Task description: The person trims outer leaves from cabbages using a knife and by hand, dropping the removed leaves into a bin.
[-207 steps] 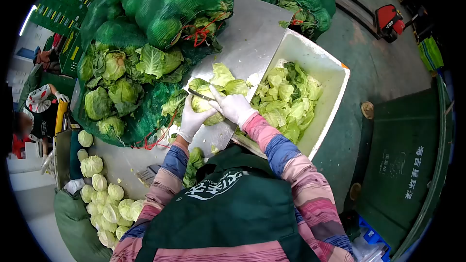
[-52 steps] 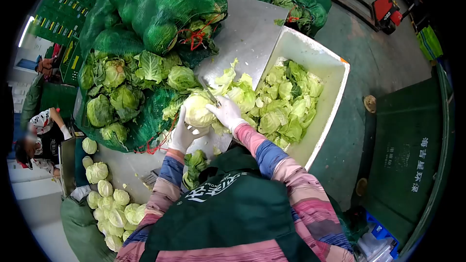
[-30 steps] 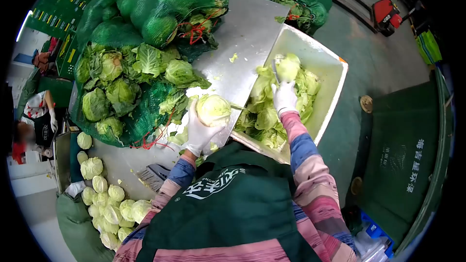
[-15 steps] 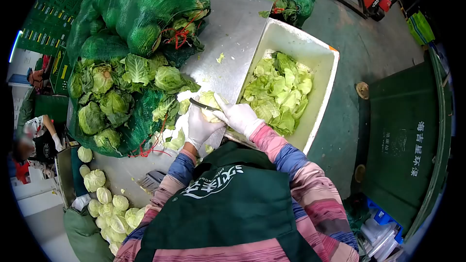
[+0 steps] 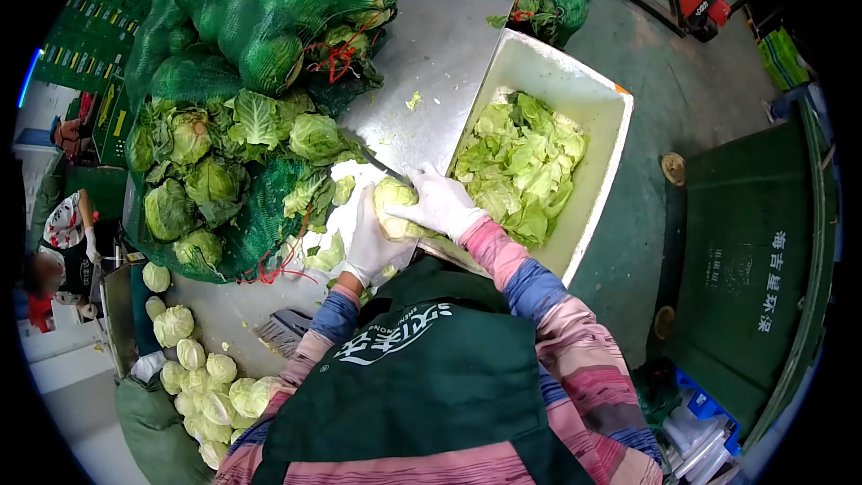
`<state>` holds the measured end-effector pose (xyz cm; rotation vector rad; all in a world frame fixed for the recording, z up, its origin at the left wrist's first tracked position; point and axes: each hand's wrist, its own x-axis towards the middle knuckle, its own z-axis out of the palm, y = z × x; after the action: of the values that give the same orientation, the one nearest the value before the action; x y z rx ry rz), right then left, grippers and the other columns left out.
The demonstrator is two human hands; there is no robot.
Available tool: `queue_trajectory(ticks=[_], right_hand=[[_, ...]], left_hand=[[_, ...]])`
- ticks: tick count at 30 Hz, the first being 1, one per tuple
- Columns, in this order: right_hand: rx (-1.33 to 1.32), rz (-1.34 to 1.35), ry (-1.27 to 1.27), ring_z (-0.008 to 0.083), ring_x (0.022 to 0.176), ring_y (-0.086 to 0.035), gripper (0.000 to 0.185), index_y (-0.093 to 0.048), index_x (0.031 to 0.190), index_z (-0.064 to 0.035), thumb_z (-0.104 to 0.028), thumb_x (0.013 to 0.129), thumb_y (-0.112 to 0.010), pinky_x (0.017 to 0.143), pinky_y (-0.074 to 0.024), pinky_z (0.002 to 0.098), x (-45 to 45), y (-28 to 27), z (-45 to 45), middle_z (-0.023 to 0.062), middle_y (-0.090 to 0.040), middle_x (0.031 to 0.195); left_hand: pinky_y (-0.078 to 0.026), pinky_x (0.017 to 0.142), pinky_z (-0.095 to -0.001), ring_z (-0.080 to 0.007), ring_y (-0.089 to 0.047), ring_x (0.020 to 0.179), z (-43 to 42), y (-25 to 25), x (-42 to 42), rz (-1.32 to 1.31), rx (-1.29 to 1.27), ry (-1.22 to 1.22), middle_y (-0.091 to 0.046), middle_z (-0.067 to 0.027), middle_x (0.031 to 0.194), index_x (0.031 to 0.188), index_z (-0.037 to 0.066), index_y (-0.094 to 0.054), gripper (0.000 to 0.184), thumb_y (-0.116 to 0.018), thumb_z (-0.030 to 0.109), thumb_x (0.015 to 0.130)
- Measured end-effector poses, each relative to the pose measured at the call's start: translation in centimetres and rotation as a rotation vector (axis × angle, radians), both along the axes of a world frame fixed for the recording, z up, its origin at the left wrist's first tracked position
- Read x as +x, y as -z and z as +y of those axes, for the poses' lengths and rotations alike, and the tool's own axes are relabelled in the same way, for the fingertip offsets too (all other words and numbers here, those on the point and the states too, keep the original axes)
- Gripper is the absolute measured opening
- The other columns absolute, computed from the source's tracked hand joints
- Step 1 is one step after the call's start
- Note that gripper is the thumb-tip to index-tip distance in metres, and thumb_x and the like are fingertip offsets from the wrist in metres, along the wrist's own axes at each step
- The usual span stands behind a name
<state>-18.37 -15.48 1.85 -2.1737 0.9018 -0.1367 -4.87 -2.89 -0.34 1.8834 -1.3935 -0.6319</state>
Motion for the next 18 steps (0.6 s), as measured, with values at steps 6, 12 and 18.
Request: queue_trajectory(ticks=[6, 12, 18], right_hand=[[-0.031, 0.087, -0.091, 0.0388, 0.093, -0.062, 0.072, -0.058, 0.117, 0.0002, -0.054, 0.071, -0.067, 0.081, -0.0512, 0.0423, 0.0, 0.3, -0.4, 0.0236, -0.058, 0.109], [-0.024, 0.016, -0.088, 0.0397, 0.088, -0.063, 0.054, -0.065, 0.093, 0.0038, -0.042, 0.065, -0.069, 0.080, -0.0519, 0.0438, 0.0, 1.3, -1.2, 0.0276, -0.062, 0.094], [0.101, -0.008, 0.084, 0.0391, 0.081, -0.064, 0.043, -0.064, 0.086, 0.0034, -0.031, 0.063, -0.074, 0.075, -0.0522, 0.0415, 0.0, 0.1, -0.2, 0.0251, -0.065, 0.084]], left_hand=[[-0.038, 0.104, -0.0405, -0.0399, -0.043, 0.122, 0.1, -0.1, 0.1, -0.060, 0.069, 0.057, -0.041, -0.0279, 0.131, 0.142, -0.009, -0.018, 0.116, -0.089, 0.020, 0.055], [-0.037, 0.103, -0.0419, -0.0419, -0.043, 0.120, -0.2, 0.1, 0.2, -0.090, 0.096, 0.072, -0.041, -0.0290, 0.130, 0.141, -0.011, -0.017, 0.117, -0.088, 0.020, 0.054], [-0.036, 0.104, -0.0420, -0.0413, -0.043, 0.120, -0.2, 0.7, 0.1, -0.157, 0.097, 0.103, -0.041, -0.0297, 0.130, 0.141, -0.012, -0.017, 0.116, -0.088, 0.021, 0.055]])
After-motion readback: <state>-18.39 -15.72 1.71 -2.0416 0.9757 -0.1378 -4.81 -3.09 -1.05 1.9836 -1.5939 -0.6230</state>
